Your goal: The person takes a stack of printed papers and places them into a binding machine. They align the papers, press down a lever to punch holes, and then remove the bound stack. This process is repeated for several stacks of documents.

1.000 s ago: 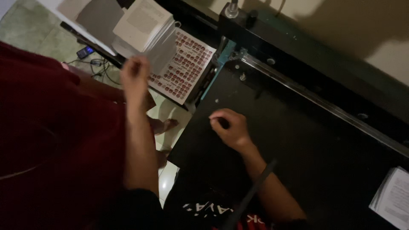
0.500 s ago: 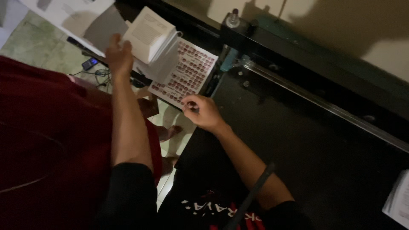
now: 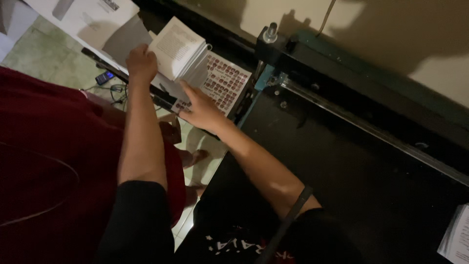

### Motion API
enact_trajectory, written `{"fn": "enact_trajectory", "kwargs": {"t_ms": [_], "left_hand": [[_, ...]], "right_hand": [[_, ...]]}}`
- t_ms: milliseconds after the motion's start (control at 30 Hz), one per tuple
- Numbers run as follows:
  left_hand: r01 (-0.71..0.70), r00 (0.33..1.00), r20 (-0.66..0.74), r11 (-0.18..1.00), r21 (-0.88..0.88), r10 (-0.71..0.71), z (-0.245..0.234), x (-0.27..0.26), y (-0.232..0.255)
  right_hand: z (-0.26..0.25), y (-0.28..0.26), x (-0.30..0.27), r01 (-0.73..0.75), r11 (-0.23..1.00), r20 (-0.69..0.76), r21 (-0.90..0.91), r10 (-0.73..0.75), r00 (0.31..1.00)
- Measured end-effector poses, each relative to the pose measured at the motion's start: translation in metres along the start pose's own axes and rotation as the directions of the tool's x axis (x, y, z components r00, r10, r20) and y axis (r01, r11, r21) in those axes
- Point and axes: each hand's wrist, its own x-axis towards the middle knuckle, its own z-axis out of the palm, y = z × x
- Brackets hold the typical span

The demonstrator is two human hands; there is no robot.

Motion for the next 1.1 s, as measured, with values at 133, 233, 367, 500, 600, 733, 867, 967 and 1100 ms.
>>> {"fn": "enact_trajectory", "kwargs": {"t_ms": [133,233,367,500,600,733,867,967,1100], "left_hand": [[-0.126,0.991,-0.059,0.992,-0.033,0.124,-0.004,-0.007,-0.004],[0.0,0.998,-0.056,0.999,-0.038,-0.002,0.0,-0.002,-0.009],[-0.185,0.971,-0.148,0.982,0.047,0.19,0.003,0.001,-0.024],[-0.243,0.944,-0.189,0.957,0.157,0.271,0.01,0.024,-0.042],[-0.241,0.937,-0.218,0.956,0.165,0.273,0.006,0.019,-0.036],[-0.245,0.93,-0.248,0.961,0.128,0.27,0.0,0.004,-0.02],[-0.284,0.883,-0.356,0.952,0.112,0.306,0.002,0.01,-0.027],[-0.39,0.843,-0.376,0.918,0.066,0.385,-0.011,-0.025,-0.003],[-0.609,0.753,-0.336,0.793,-0.028,0.566,-0.04,-0.086,0.026]], "right_hand": [[0.001,-0.006,0.009,-0.06,0.996,-0.006,-0.065,0.06,0.998],[-0.003,-0.002,0.011,-0.13,0.991,0.046,0.039,0.128,0.991],[-0.001,0.008,0.014,0.08,0.996,-0.025,-0.045,-0.081,0.996],[0.004,0.016,0.03,0.079,0.99,-0.025,-0.113,-0.083,0.996],[0.006,0.02,0.036,0.082,0.988,-0.006,-0.129,-0.084,0.996],[0.0,0.008,0.023,0.049,0.988,-0.016,-0.144,-0.051,0.999],[-0.007,0.008,0.008,0.077,0.996,-0.101,-0.043,-0.081,0.992],[-0.004,0.03,0.006,0.112,0.99,-0.239,0.081,-0.09,0.967],[-0.005,0.057,-0.021,0.221,0.864,-0.488,0.452,0.033,0.872]]}}
